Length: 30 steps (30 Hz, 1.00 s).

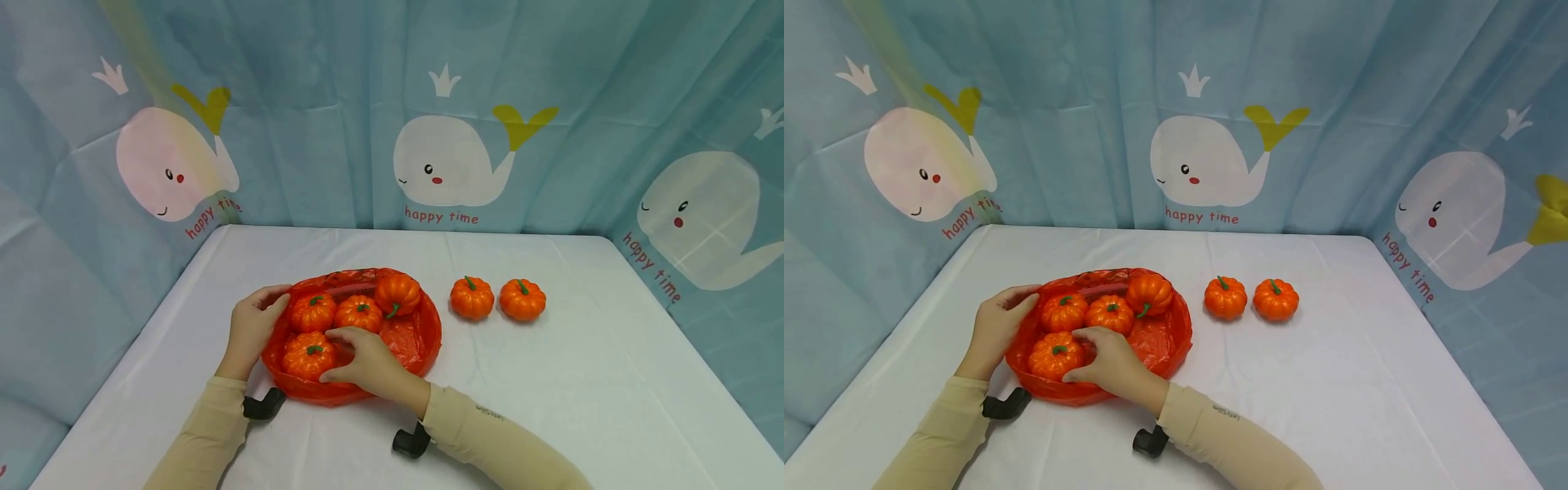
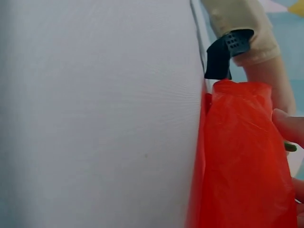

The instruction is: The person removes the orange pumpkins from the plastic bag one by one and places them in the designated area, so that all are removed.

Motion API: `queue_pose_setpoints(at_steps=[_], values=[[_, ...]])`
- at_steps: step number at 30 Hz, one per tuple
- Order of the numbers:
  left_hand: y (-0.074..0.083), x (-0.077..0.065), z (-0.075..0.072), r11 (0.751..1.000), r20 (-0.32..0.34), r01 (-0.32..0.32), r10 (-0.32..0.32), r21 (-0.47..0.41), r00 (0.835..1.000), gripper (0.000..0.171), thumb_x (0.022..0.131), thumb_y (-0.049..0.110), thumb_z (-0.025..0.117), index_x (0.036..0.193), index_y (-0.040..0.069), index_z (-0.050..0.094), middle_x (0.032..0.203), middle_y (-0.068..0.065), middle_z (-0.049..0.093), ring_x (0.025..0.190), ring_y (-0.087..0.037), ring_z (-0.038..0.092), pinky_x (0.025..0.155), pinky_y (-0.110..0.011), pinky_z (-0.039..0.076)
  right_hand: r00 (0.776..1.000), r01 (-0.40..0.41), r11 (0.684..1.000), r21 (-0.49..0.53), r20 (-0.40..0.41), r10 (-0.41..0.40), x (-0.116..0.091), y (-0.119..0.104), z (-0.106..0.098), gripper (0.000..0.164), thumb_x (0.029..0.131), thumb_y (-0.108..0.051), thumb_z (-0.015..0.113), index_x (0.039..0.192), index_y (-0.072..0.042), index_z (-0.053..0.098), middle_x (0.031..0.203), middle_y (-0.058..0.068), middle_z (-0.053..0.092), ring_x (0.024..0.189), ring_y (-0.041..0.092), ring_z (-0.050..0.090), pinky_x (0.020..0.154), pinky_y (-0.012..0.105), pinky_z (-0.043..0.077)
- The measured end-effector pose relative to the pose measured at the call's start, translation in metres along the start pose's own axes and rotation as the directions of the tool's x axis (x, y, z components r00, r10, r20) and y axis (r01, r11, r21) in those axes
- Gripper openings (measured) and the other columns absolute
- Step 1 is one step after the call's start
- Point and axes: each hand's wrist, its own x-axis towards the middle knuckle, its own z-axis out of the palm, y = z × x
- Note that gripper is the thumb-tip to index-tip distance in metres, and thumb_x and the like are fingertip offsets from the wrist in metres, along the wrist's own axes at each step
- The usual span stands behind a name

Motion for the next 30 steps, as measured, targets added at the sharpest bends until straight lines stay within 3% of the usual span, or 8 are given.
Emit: queue_pose_setpoints(at_steps=[13, 30], values=[[0.000, -0.001, -0.001, 1.000, -0.006, -0.002, 0.002, 0.003, 1.000, 0.040, 0.101, 0.036, 0.055, 0.128, 0.008, 0.066, 0.131, -0.014, 0.065, 0.121, -0.023, 0.057, 0.079, -0.001, 0.043, 0.999, -0.026, 0.997, -0.072, -0.021, 0.024, 0.009, -0.005, 0.012, 0.066, 0.079, -0.029, 0.085, 0.135, -0.009, 0.058, 0.137, 0.001, 0.060, 0.130, 0.018, 0.054, 0.108, 0.033, 0.047], [0.000, 0.000, -0.001, 1.000, -0.019, -0.007, 0.007, 0.001, 1.000, 0.038, 0.101, 0.034, 0.055, 0.127, 0.008, 0.067, 0.129, -0.015, 0.066, 0.118, -0.022, 0.057, 0.079, -0.001, 0.044, 0.996, -0.053, 0.998, -0.028, -0.080, 0.050, 0.005, -0.007, 0.013, 0.069, 0.076, -0.029, 0.087, 0.135, -0.007, 0.059, 0.137, 0.003, 0.061, 0.129, 0.020, 0.055, 0.106, 0.036, 0.049]])
